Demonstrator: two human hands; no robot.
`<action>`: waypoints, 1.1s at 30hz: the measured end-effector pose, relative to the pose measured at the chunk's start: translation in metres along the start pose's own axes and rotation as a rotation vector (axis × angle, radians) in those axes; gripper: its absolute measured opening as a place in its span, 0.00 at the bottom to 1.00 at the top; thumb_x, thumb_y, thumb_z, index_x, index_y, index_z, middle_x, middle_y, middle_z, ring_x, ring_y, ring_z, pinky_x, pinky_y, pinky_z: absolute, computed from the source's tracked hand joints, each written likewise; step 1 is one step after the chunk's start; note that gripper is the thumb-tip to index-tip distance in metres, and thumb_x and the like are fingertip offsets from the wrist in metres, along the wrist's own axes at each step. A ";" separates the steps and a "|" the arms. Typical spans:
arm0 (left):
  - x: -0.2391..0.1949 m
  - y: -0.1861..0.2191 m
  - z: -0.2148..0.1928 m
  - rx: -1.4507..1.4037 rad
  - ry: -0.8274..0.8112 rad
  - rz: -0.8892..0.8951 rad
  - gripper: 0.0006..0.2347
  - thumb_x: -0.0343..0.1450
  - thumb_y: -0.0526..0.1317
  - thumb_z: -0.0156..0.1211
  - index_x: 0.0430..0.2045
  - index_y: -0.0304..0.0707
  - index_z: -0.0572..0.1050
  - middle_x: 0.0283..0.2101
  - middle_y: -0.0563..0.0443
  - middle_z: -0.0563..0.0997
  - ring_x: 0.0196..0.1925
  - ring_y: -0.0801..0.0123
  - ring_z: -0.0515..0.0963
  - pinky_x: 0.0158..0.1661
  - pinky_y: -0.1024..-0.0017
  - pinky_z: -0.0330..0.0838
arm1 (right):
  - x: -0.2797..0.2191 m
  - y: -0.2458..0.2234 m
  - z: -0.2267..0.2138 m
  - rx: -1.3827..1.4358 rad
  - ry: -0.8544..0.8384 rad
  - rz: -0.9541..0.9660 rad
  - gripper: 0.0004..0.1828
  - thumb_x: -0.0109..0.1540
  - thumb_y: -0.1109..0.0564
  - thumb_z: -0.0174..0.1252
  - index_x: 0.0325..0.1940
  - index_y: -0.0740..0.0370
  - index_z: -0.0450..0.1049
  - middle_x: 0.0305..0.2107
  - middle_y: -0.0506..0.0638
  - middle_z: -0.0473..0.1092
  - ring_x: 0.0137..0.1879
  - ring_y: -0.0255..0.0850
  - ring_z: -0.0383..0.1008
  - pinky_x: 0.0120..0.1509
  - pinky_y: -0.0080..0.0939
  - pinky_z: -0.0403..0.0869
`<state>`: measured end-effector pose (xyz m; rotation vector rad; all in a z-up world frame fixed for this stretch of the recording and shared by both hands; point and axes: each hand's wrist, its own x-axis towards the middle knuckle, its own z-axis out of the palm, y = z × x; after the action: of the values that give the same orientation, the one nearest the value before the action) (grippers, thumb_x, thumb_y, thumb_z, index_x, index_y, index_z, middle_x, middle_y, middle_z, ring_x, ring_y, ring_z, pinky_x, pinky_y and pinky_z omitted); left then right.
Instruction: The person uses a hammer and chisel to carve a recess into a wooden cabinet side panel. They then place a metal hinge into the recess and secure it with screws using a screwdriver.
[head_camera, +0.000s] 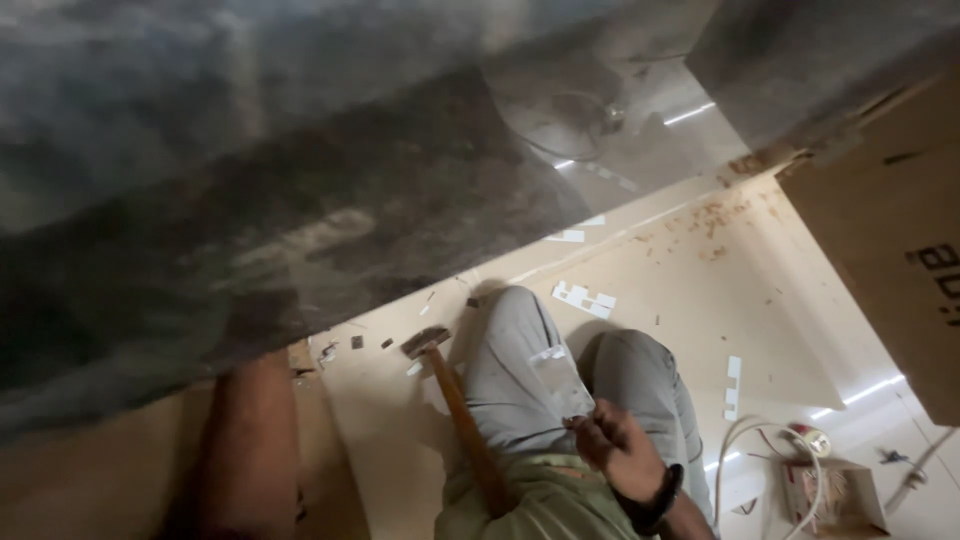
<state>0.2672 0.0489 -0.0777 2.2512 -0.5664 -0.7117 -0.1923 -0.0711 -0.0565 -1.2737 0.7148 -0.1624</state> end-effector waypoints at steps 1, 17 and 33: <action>0.002 -0.010 0.000 0.006 -0.012 0.004 0.19 0.75 0.51 0.59 0.51 0.32 0.80 0.52 0.41 0.82 0.53 0.64 0.79 0.53 0.68 0.70 | 0.003 0.005 0.001 0.081 0.009 -0.081 0.11 0.72 0.62 0.50 0.35 0.66 0.66 0.21 0.43 0.64 0.26 0.30 0.61 0.40 0.36 0.71; -0.126 0.182 0.017 -0.195 -0.395 0.446 0.24 0.65 0.51 0.69 0.49 0.31 0.77 0.44 0.44 0.83 0.47 0.62 0.82 0.50 0.66 0.75 | 0.007 -0.072 0.031 -0.055 0.006 0.113 0.09 0.68 0.59 0.52 0.35 0.66 0.71 0.19 0.44 0.67 0.24 0.30 0.66 0.28 0.35 0.68; -0.146 0.177 0.034 -0.111 -0.509 0.667 0.06 0.69 0.38 0.66 0.33 0.34 0.79 0.34 0.47 0.82 0.39 0.63 0.81 0.44 0.67 0.75 | 0.005 -0.095 0.044 -0.144 -0.061 0.113 0.09 0.67 0.57 0.51 0.39 0.65 0.74 0.20 0.43 0.66 0.26 0.31 0.63 0.29 0.36 0.64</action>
<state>0.1027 -0.0013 0.0781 1.6059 -1.3966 -0.9193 -0.1379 -0.0671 0.0332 -1.3654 0.7546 0.0207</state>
